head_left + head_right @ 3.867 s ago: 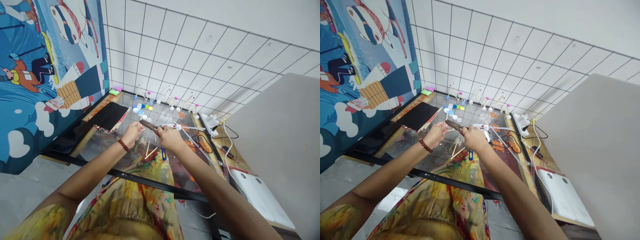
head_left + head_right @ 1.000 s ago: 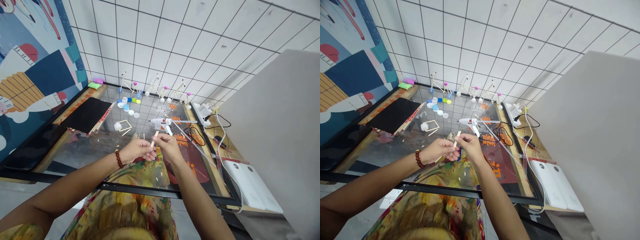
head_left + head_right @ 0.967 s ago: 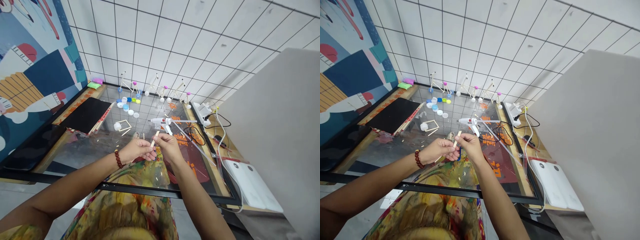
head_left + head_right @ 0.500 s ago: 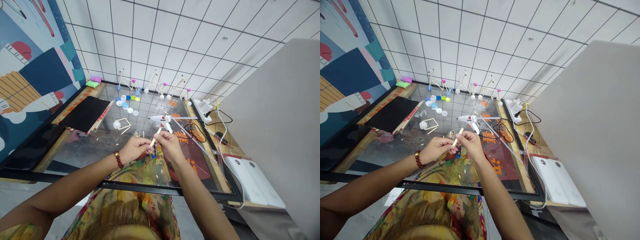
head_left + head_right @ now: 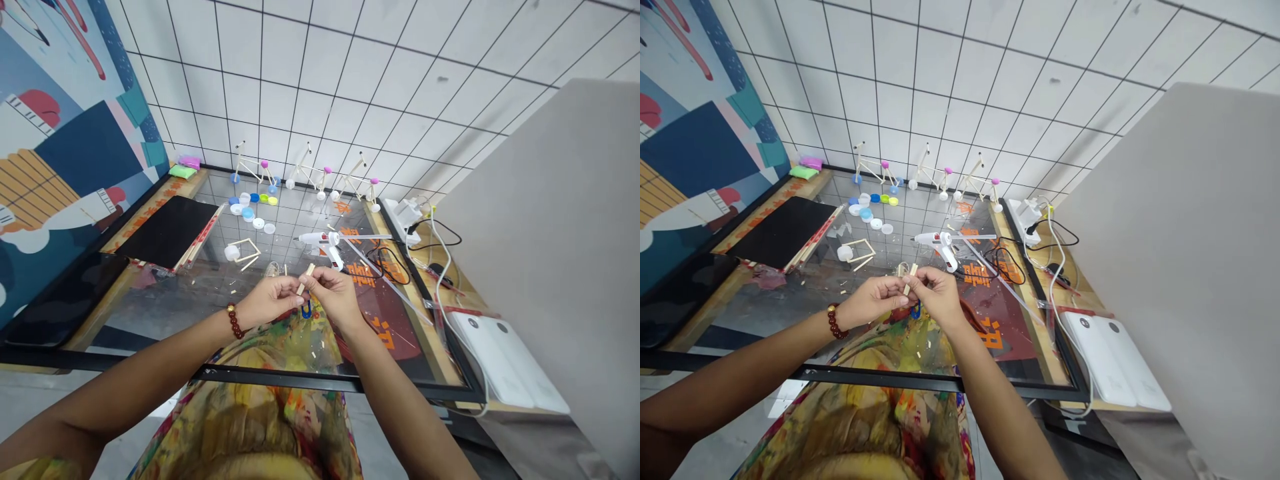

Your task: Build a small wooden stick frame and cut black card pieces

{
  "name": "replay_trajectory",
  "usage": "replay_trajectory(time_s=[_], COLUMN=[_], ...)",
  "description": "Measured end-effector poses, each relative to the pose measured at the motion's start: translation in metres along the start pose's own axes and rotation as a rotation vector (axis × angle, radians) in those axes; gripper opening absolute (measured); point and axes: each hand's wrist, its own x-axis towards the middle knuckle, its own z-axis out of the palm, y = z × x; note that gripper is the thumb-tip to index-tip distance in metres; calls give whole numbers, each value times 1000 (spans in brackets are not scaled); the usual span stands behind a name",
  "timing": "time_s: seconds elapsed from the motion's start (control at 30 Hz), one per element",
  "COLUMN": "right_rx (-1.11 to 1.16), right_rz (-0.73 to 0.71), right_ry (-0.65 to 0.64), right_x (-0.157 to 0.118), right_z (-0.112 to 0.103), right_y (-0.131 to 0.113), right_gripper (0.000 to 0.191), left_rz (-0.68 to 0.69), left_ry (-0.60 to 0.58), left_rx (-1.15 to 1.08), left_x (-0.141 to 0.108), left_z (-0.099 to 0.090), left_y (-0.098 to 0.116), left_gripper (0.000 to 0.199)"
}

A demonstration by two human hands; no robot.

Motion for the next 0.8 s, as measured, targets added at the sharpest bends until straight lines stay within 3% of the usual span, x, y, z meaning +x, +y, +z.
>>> replay_trajectory(time_s=[0.17, 0.33, 0.43, 0.57, 0.8], right_rx=[-137, -102, -84, -94, -136], right_rz=[-114, -162, -150, -130, -111], right_ry=[8, 63, 65, 61, 81], right_x=[-2, -2, -3, -4, -1], right_z=[1, 0, 0, 3, 8], right_y=[-2, -2, -2, -4, -2], right_gripper=[22, 14, 16, 18, 19], left_rz=[-97, -149, -67, 46, -113], left_ry=[4, -41, -73, -27, 6], left_rx=[-21, 18, 33, 37, -174], left_x=[-1, -1, 0, 3, 1], left_z=[-2, -3, -1, 3, 5], left_y=[4, 4, 4, 8, 7], left_gripper=[35, 38, 37, 36, 40])
